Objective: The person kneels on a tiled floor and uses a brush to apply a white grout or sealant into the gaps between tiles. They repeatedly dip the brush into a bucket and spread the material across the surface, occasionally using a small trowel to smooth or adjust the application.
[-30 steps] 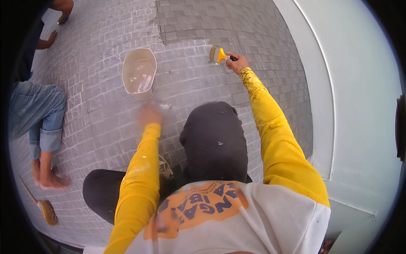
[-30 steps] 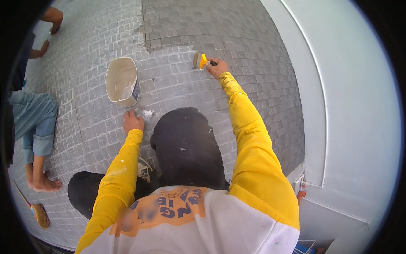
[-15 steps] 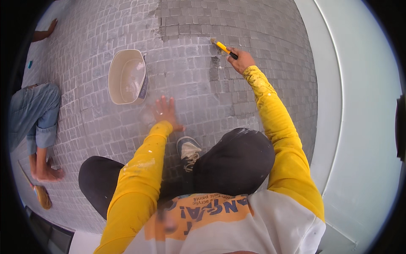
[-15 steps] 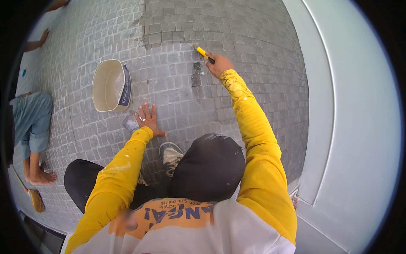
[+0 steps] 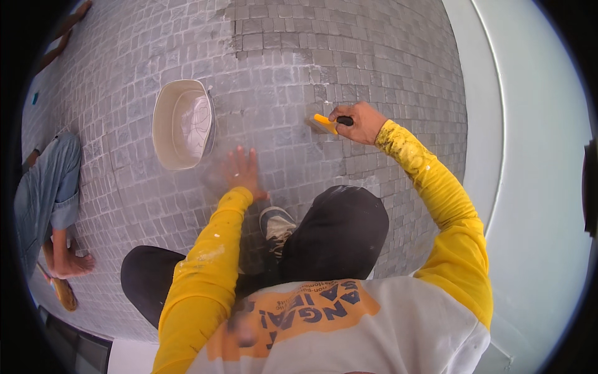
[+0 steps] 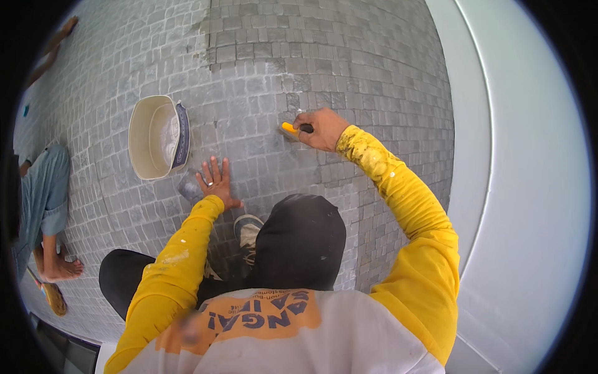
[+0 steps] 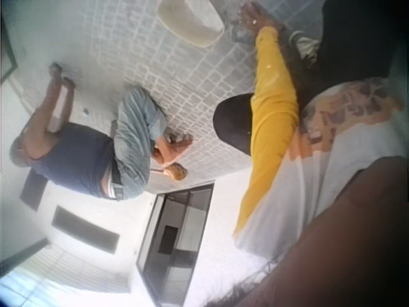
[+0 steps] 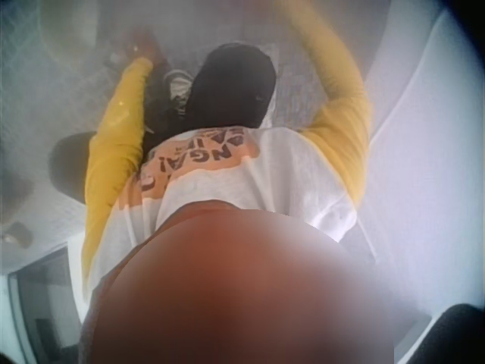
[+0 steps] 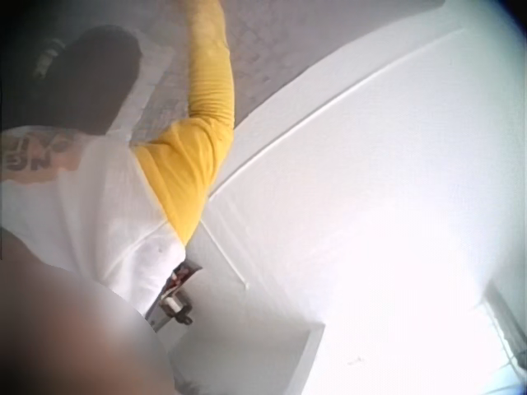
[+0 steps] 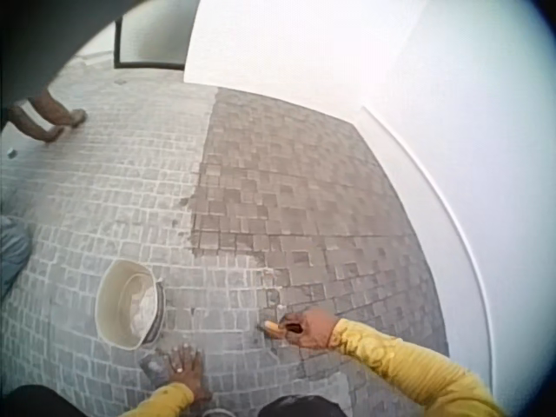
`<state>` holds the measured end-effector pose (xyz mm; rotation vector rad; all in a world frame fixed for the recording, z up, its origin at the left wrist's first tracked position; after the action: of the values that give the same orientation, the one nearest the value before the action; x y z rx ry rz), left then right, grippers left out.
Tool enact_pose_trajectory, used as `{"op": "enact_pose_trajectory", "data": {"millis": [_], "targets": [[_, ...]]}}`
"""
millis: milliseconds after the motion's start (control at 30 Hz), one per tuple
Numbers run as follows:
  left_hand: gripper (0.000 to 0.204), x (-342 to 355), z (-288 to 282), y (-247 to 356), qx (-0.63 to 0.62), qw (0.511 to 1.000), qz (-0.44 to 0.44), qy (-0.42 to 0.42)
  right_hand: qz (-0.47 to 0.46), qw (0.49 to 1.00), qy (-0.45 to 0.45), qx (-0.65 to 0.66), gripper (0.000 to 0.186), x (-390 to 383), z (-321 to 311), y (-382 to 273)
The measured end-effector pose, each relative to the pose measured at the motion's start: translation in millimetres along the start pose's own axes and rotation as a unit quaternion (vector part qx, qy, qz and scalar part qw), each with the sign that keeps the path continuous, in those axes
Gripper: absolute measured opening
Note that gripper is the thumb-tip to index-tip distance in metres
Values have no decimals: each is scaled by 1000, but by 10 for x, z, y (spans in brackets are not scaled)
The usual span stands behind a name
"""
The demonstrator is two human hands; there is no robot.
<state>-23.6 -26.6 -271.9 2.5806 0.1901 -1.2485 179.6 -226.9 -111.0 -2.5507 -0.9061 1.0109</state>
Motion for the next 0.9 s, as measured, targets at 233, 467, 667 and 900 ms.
{"op": "enact_pose_trajectory", "data": {"millis": [233,467,667,900], "targets": [[150,51,74,-39,-12,1000,9,-3,299,880,250,271,31,467,-939,974],[150,33,41,-26,-17,1000,18,0,69,991,75,92,35,1120,-939,41],[140,-46,1,-11,12,1000,4,24,151,938,277,142,35,880,-982,504],[151,46,70,-1,8,999,19,34,17,990,132,36,33,-391,184,68]]}}
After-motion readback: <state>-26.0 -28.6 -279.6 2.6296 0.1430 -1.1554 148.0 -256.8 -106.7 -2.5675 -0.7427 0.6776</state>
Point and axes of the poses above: each hand's wrist, its own x-axis towards the middle knuckle, its own z-axis out of the palm, y = z × x, the point moved 9 cm from there along x, towards the middle knuckle, and after that the axes turned 4 degrees about -z, right-handed, at the moved point
